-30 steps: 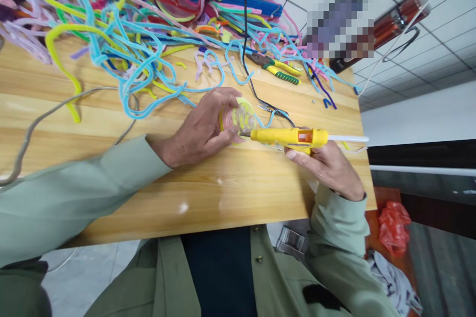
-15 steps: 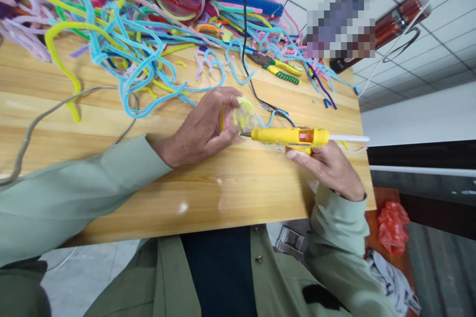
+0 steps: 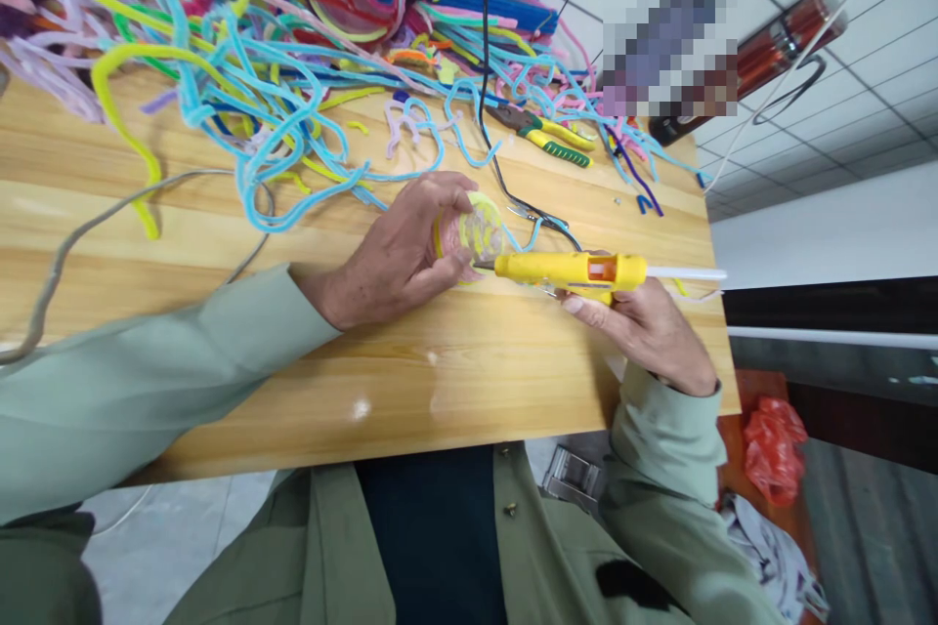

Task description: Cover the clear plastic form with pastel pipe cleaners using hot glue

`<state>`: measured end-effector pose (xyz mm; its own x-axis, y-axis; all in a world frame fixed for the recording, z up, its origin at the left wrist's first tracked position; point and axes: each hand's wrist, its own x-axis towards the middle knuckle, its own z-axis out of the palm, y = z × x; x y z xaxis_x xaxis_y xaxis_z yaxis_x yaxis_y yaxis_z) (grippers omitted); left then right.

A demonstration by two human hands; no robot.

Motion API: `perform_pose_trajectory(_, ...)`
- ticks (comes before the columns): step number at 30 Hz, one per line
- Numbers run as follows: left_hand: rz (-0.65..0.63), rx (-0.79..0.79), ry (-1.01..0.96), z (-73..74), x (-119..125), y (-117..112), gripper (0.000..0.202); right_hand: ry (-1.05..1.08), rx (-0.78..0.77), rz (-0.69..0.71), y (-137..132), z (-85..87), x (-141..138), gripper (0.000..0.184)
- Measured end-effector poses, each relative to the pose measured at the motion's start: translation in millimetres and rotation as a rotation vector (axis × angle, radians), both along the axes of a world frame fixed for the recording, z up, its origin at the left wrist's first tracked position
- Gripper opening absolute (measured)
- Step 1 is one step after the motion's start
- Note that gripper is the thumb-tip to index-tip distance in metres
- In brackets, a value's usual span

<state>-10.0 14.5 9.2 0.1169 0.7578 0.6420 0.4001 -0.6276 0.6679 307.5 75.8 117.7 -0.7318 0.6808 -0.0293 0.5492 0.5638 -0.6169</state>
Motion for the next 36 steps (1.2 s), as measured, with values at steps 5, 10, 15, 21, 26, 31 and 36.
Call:
perform_pose_trajectory(5,0.002,0.020,-0.027,-1.7,0.3,2.1,0.031,0.105,-0.010,-0.030,1.2,-8.5,-0.2,0.046)
perform_pose_trajectory(10,-0.009,0.030,0.011,-1.6,-1.7,3.0,0.032,0.106,-0.054,-0.126,-0.1,-11.3,10.2,0.049)
perform_pose_trajectory(15,0.002,0.044,0.003,-2.9,-2.2,3.3,0.036,0.114,-0.036,-0.077,-2.5,-3.7,6.7,0.049)
perform_pose_trajectory(21,0.002,0.033,-0.014,-3.7,-1.7,3.5,0.035,0.097,-0.006,0.012,-2.7,-0.2,-3.1,0.038)
perform_pose_trajectory(26,0.009,0.046,0.021,-5.5,-2.1,4.3,0.038,0.051,0.009,0.042,-2.5,0.3,-3.3,0.039)
perform_pose_trajectory(31,0.004,0.040,0.032,-3.6,-3.4,3.3,0.038,0.061,0.011,0.020,-4.4,0.4,-1.2,0.039)
perform_pose_trajectory(36,0.013,0.005,0.031,-1.3,-2.2,1.6,0.036,0.066,0.005,-0.013,-4.0,-0.5,1.1,0.045)
